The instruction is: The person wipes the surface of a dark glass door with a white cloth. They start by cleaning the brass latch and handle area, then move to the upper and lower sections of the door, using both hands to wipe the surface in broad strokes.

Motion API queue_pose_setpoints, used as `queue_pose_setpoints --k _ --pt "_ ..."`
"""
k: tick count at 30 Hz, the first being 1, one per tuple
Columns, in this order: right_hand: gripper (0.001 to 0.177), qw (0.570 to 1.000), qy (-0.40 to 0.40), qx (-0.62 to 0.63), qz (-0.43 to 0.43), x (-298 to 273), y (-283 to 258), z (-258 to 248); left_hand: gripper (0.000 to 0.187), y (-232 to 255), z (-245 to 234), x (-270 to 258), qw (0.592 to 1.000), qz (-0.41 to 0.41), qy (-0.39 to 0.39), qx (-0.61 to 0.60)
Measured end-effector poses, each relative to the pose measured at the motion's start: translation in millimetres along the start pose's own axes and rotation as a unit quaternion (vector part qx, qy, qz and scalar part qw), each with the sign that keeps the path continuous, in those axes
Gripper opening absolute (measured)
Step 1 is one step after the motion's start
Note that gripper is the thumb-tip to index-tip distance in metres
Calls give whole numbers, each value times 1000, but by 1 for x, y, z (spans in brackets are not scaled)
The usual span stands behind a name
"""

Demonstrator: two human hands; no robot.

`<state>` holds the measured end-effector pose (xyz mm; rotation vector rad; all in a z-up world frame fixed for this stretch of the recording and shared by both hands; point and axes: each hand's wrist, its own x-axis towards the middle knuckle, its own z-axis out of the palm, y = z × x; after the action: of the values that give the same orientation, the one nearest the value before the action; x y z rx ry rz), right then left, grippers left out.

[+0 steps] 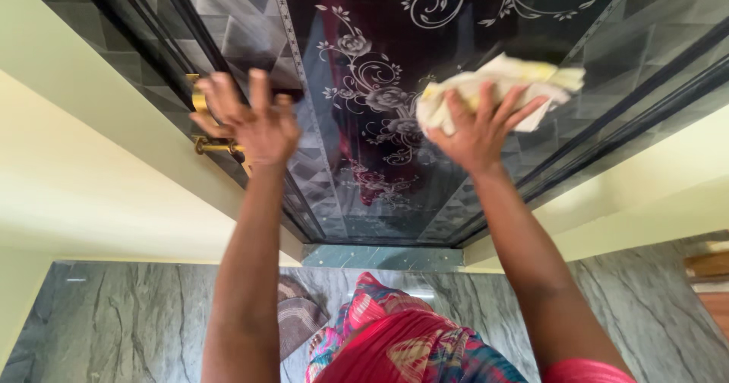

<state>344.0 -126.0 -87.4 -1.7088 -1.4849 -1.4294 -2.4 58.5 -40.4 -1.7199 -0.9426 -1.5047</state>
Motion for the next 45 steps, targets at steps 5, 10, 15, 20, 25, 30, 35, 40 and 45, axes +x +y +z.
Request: queue_pose_setpoints --k 5,10,15,20,25,30,35,40,45 --pt "79 996 -74 -12 -55 -77 -13 32 48 120 24 10 991 59 21 -119" --pt "65 986 -131 39 -95 -143 -15 52 53 170 35 5 987 -26 -10 -156" --pt "59 946 -215 127 -205 -212 -12 73 53 169 40 0 990 -26 0 -139" --pt "47 855 -364 258 -264 -235 -61 109 55 170 40 -3 991 -30 -2 -129" --pt "49 757 -474 347 -286 -191 -164 128 57 171 43 -3 993 -36 1 -115" --pt "50 789 -376 405 -268 -128 -239 125 56 171 42 -2 993 -35 4 -112" --pt "51 812 -349 377 -279 -152 -196 112 55 173 39 2 992 -36 8 -118" --pt "54 822 -361 310 -313 -206 -122 86 55 173 36 4 992 -31 14 -120" --pt "57 871 -317 242 -288 -158 -69 42 53 175 34 5 993 -34 10 -116"
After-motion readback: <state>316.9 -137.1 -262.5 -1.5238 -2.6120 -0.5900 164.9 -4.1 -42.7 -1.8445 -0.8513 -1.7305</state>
